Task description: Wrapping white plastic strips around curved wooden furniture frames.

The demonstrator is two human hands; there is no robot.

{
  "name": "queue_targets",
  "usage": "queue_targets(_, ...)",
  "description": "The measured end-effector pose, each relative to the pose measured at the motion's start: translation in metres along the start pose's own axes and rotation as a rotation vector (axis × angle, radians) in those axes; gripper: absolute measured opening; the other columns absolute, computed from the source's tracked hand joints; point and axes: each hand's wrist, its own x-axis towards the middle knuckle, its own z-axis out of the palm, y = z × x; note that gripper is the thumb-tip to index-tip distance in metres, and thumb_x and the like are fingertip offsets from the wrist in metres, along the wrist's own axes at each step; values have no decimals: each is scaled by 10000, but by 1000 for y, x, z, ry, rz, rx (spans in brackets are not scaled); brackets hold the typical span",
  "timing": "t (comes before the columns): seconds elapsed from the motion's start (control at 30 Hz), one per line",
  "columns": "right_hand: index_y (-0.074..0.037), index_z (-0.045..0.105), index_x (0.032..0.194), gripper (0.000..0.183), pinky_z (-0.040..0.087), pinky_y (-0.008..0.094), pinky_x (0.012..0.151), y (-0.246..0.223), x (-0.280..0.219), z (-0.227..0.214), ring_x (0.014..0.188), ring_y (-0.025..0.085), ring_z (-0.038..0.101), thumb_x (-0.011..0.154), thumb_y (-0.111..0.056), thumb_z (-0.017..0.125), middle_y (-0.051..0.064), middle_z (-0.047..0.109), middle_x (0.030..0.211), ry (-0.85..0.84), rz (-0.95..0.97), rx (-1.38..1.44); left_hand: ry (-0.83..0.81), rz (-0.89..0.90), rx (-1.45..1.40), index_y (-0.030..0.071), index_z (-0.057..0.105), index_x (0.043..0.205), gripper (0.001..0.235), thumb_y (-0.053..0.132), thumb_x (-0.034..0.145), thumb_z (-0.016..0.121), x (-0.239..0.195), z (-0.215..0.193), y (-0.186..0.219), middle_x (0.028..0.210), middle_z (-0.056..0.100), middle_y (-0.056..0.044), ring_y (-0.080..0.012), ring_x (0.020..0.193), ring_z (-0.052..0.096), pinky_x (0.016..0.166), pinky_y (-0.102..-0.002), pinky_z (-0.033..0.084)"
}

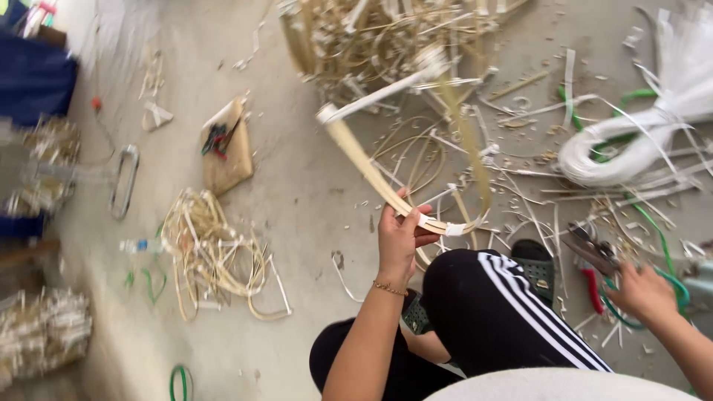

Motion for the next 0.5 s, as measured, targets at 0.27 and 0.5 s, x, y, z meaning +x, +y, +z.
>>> queue_targets(0.27,-122,509,1542,604,533,365,868,-161,-115,-268,885,191,641,984,-353,531,89,693,1334,-84,-511,1017,35,14,47,84,345,1569,589,38,1006,514,-9,-51,-14,1095,701,-157,-223,784,748,637,-344,666)
queue_targets(0.5,-88,485,1515,608,498,270,586,-261,-161,-341,669,84,556,931,-162,634,30,635,1051,-88,-745,1155,96,-4,244,57,438,1493,558,164,976,621,-61,-87,18,1087,706,-152,-184,748,742,606,-311,641)
